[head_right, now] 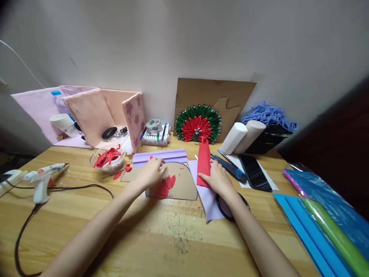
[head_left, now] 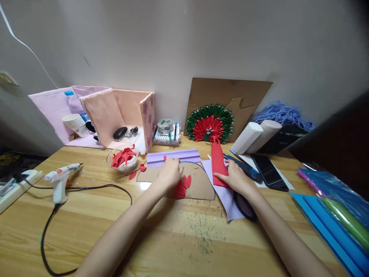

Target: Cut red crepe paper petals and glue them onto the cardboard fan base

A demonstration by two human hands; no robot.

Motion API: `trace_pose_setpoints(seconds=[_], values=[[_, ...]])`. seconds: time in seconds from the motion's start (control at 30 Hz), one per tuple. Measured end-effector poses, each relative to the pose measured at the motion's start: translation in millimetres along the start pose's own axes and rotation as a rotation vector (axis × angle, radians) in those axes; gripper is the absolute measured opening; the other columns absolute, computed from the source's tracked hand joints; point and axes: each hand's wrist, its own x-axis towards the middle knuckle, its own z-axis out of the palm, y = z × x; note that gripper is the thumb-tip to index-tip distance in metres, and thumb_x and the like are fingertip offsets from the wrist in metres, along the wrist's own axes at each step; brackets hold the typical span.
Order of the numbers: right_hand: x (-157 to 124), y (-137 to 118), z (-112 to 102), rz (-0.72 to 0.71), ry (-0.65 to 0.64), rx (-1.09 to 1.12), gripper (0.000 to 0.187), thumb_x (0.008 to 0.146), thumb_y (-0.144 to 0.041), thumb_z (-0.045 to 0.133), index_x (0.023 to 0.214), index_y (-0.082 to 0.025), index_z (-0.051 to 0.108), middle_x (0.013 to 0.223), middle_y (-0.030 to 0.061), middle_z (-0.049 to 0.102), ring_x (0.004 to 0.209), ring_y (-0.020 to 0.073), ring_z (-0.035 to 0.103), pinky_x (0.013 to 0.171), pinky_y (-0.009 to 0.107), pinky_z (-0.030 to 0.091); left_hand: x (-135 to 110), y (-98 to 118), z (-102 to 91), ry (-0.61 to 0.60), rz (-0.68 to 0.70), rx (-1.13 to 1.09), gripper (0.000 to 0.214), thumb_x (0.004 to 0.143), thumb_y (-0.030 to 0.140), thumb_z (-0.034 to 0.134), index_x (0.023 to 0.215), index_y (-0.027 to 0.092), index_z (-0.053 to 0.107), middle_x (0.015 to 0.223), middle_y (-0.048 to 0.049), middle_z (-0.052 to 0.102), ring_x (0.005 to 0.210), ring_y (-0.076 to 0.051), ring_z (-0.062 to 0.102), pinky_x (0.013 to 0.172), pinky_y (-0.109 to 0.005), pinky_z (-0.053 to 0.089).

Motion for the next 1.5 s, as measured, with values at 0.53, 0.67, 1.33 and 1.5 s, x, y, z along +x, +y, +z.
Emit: trace_pose_setpoints(seconds=[0.53, 0.67, 1.33, 1.5], values=[[3.8, -0.6, -13.4, -0.015, 0.167, 0.034, 0.041, 0.076, -0.029, 0.059, 0.112, -0.012, 0.051, 0.109, 0.0177, 0.059, 0.103, 0.0317, 0.057, 0.086, 0.042, 0.045, -1.3, -24.5, -37.0, -0.045, -0.097, 0.137, 0.025, 0.082, 0.028, 0.052, 0.093, 0.011, 0.067, 0.101, -0.0197, 0.067, 0.097, -0.033, 0.062, 0.077, -0.038, 0.045], [-2.5, -13.5, -22.3, -0.142, 0.248, 0.114, 0.026, 0.08, -0.028, 0.052, 0.103, -0.016, 0.057, 0.103, 0.014, 0.059, 0.097, 0.0289, 0.057, 0.086, 0.043, 0.045, 11.5, -52.7, -47.7, 0.048, -0.235, 0.154, 0.028, 0.082, 0.034, 0.051, 0.093, 0.014, 0.067, 0.102, -0.0181, 0.068, 0.097, -0.033, 0.062, 0.075, -0.037, 0.045], [-31.2, -57.2, -32.3, -0.291, 0.209, 0.491, 0.02, 0.085, -0.025, 0.047, 0.103, -0.018, 0.054, 0.098, 0.0081, 0.063, 0.085, 0.0198, 0.059, 0.078, 0.035, 0.047, 31.0, -50.8, 3.2, 0.113, -0.126, -0.021, 0.017, 0.079, 0.022, 0.049, 0.086, 0.017, 0.064, 0.093, -0.0084, 0.07, 0.087, -0.021, 0.064, 0.072, -0.027, 0.044], [-31.5, -57.8, -27.6, -0.301, 0.161, 0.497, 0.016, 0.086, -0.025, 0.048, 0.099, -0.019, 0.055, 0.099, 0.0067, 0.063, 0.083, 0.0188, 0.06, 0.076, 0.033, 0.048, 31.9, -47.6, -1.3, 0.088, -0.114, -0.025, 0.02, 0.08, 0.024, 0.047, 0.082, 0.016, 0.065, 0.088, -0.0076, 0.071, 0.082, -0.019, 0.065, 0.07, -0.025, 0.045]])
